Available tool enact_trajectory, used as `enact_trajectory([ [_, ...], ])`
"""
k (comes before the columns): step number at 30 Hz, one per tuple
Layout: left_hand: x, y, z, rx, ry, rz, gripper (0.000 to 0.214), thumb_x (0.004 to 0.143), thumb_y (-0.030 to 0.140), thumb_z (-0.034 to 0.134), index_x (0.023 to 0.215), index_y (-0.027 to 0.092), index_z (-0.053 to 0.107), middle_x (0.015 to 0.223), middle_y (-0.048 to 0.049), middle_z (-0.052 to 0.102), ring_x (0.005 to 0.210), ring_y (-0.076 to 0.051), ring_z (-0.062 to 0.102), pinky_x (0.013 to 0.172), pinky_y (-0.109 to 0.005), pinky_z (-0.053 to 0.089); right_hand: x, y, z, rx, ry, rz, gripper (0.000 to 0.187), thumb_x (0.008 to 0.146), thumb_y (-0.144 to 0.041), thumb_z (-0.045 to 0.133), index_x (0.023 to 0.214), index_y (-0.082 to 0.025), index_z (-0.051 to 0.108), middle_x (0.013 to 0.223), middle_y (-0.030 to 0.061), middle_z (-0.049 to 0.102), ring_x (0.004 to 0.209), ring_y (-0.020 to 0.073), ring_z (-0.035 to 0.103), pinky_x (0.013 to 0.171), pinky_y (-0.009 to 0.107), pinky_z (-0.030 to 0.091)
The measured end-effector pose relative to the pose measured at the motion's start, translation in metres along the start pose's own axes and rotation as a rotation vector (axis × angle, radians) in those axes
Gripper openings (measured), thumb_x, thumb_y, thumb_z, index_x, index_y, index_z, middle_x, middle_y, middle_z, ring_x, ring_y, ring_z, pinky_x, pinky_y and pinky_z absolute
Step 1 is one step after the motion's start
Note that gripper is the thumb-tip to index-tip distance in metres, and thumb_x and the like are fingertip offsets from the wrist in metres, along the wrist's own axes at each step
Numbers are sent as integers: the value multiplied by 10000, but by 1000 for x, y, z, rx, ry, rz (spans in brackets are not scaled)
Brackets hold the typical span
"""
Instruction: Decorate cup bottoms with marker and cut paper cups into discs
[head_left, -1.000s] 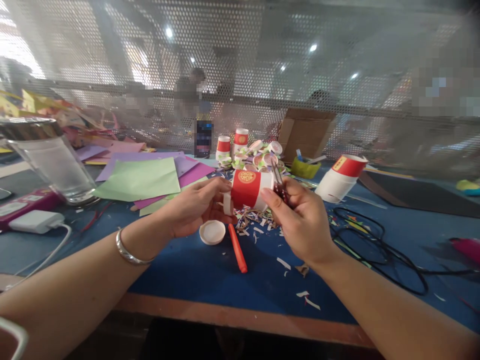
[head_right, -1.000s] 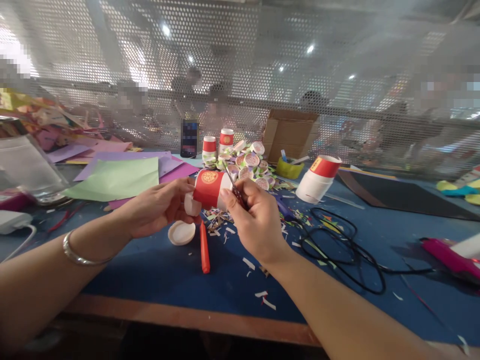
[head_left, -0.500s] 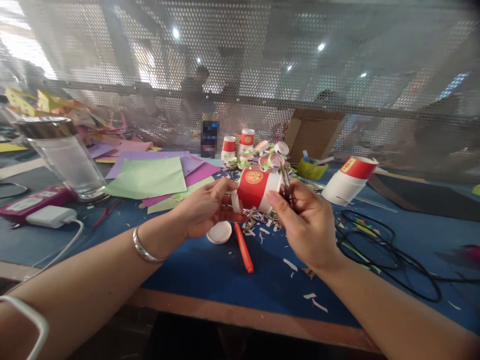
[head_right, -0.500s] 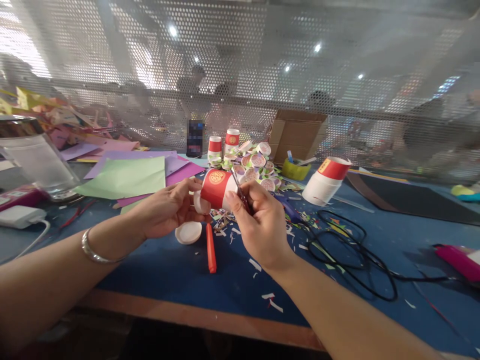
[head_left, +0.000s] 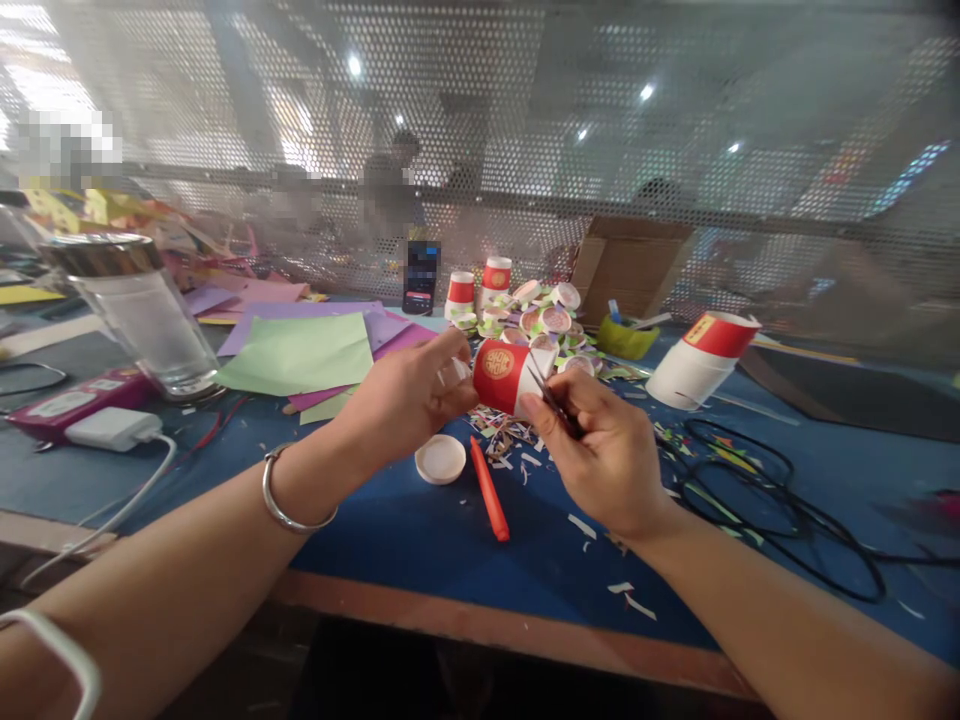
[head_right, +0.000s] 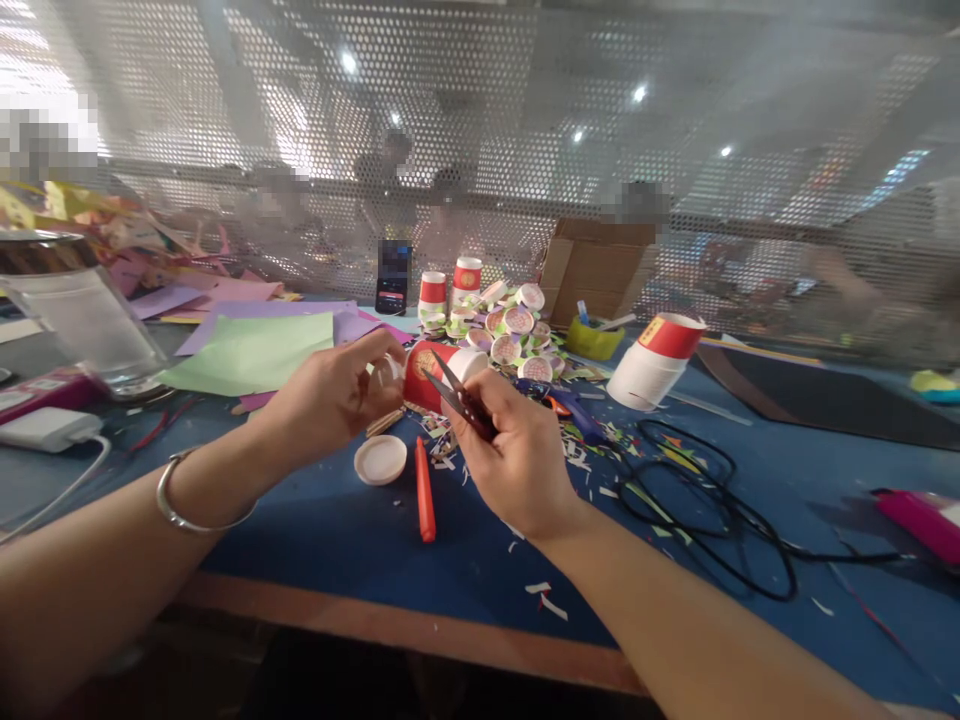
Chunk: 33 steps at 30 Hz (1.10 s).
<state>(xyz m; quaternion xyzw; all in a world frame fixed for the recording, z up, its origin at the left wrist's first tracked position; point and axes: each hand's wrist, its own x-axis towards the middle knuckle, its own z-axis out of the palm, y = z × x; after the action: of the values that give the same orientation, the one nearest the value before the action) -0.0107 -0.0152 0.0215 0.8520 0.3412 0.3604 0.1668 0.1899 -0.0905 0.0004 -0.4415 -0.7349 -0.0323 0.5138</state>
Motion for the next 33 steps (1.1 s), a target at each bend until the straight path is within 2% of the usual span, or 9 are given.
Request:
enact_trajectory([
  [3,1,-1,1,-26,-31,-21,137,861,279,630,953,205,560,615,41,551,501,-90,465,500,-221,319,1,2,0,-13,-28,13,177,936,-209,621,789,-203,522,574,-89,388,466,59,307,450,239,269],
  [7,5,-1,6,-475,-130,-319,65,913,274,546,928,212,554,628,7,613,533,-137,603,506,-231,444,7,9,-3,-2,-24,140,214,948,-309,624,774,-202,558,566,-69,449,496,77,386,475,243,314],
  [10,7,1,12,-703,-107,-439,66,931,272,544,932,207,554,683,1,635,587,-143,652,577,-268,543,9,15,-5,5,39,237,281,924,-415,663,768,-202,569,586,-53,479,529,91,405,497,258,330],
  [12,8,3,16,-828,-54,-445,59,935,251,558,917,198,538,718,1,641,632,-130,657,657,-290,580,10,14,-6,65,72,274,308,927,-475,655,796,-208,574,575,-60,438,521,94,367,485,269,307],
  [16,8,3,17,-1041,-12,-402,70,937,202,580,961,187,516,787,-13,669,742,-131,681,788,-312,588,8,4,-7,139,45,292,343,977,-527,563,824,-219,572,541,-69,371,474,95,319,449,286,261],
  [21,10,-2,14,-1123,31,-383,132,931,202,628,997,187,515,848,-24,697,790,-127,701,819,-291,585,6,-5,-8,136,121,301,282,981,-489,580,1076,-224,573,531,-72,449,437,105,351,430,301,242],
  [23,10,-3,14,-1146,41,-362,144,924,203,643,984,191,513,849,-19,701,797,-128,707,830,-292,588,6,-6,-9,137,116,300,275,979,-484,585,1070,-224,569,527,-73,460,434,104,349,432,303,235],
  [29,8,1,14,-1208,46,-299,180,900,188,679,997,193,527,879,-11,705,836,-125,711,879,-302,584,8,-9,-8,267,-140,327,221,971,-424,612,928,-210,580,527,-86,427,461,88,351,443,279,244],
  [33,7,4,15,-1233,10,-269,209,890,198,701,1009,193,530,956,-21,710,883,-142,718,933,-341,572,9,-10,-7,395,-231,382,240,964,-419,628,894,-197,569,547,-88,440,480,76,331,446,266,237],
])
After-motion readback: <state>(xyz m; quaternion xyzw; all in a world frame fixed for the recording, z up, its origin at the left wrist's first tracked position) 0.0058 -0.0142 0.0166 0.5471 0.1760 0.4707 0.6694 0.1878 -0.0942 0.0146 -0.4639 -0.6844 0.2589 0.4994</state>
